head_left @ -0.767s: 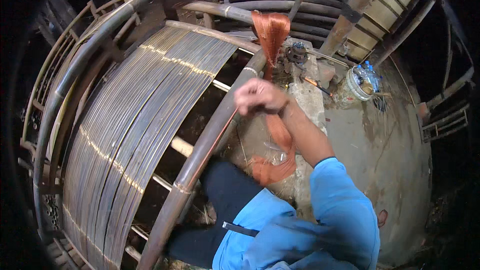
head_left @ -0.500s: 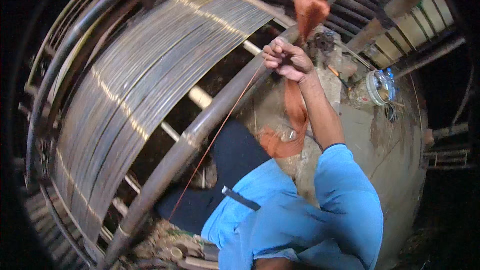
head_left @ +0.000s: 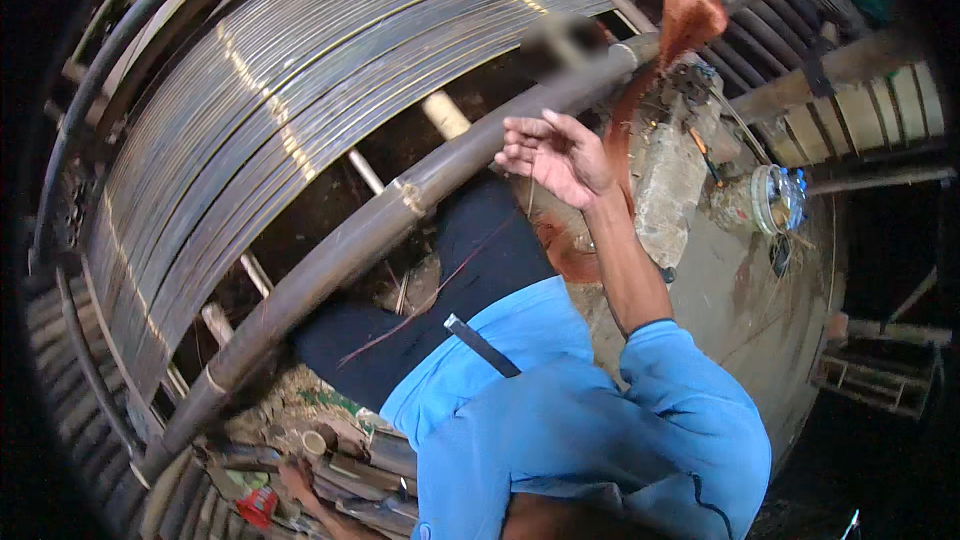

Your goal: The person ties thin bamboo strips onto a large cylindrical frame by hand using a long piece of red cord. They wrap the cord around the strips and the bamboo structure, pulling it tight to secure the material in place.

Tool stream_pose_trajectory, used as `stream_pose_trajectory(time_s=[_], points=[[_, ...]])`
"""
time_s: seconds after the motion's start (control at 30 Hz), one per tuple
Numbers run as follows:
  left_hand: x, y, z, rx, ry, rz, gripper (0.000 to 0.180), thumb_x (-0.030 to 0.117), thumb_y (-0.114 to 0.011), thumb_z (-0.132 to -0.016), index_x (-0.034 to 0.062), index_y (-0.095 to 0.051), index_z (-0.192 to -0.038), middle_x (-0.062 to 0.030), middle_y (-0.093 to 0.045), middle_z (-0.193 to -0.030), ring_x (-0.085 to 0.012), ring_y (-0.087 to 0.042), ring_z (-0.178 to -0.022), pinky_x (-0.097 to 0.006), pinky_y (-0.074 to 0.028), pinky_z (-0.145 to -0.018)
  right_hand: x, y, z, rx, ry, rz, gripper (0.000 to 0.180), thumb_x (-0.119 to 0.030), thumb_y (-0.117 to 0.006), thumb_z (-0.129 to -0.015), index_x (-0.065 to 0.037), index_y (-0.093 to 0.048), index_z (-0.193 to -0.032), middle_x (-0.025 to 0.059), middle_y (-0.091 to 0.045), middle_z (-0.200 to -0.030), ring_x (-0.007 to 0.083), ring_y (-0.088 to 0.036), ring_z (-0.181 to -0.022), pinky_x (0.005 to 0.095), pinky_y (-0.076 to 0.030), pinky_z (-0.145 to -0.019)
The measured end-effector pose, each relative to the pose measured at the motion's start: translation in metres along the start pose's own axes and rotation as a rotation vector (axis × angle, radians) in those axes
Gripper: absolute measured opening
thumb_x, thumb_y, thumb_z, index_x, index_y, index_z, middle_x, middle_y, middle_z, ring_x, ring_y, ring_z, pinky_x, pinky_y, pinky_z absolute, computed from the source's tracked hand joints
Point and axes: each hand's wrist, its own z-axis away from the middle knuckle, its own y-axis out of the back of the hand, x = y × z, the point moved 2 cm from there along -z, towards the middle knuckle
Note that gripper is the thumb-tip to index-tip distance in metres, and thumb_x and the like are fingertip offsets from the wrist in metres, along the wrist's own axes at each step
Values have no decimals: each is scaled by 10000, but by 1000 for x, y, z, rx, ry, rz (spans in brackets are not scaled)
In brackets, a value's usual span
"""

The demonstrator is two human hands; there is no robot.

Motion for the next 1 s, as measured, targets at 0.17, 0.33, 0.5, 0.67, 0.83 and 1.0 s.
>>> stream_pose_trajectory(time_s=[0.17,0.33,0.5,0.67,0.83,1.0], points=[[179,-7,39,-145,-202,395,325,245,-695,-915,-46,-698,-1058,-105,-725,-1006,-227,-645,-898,-338,-491,-851,64,-17,18,125,53,471,310,-77,-593,-953,83,-621,-1217,170,-699,-1067,224,-693,-958,321,-550,-902],[351,-41,102,-667,-453,963,228,172,-670,-946,-35,-745,-1005,-63,-740,-939,-105,-644,-878,-253,-497,-840,111,-43,26,155,95,800,242,-37,-620,-950,77,-664,-1159,136,-694,-1049,176,-674,-944,306,-543,-895],[398,-50,122,-1009,-104,1373,277,187,-684,-946,-62,-713,-1065,-133,-725,-945,-143,-668,-784,-261,-560,-672,128,-50,36,77,100,954,211,-34,-596,-964,55,-684,-1134,134,-679,-1083,189,-678,-981,299,-555,-883],[393,-62,120,-1010,-62,1437,259,175,-698,-935,-54,-711,-1054,-132,-724,-924,-126,-639,-676,-227,-518,-547,130,-42,39,33,103,945,195,-7,-591,-956,61,-687,-1112,136,-676,-1071,195,-677,-1003,301,-561,-900],[386,-64,116,-943,-102,1264,232,171,-711,-919,-44,-724,-1005,-82,-722,-811,-57,-524,-547,-197,-378,-446,123,-45,40,46,157,1101,191,-67,-678,-907,27,-709,-1070,123,-704,-1059,183,-676,-991,313,-534,-908],[384,-48,123,-1051,-245,1146,220,162,-703,-923,-51,-721,-974,-86,-708,-787,-77,-554,-530,-211,-408,-427,105,-53,30,258,189,1182,218,-164,-718,-904,12,-733,-1031,74,-721,-977,128,-647,-928,283,-513,-864]])
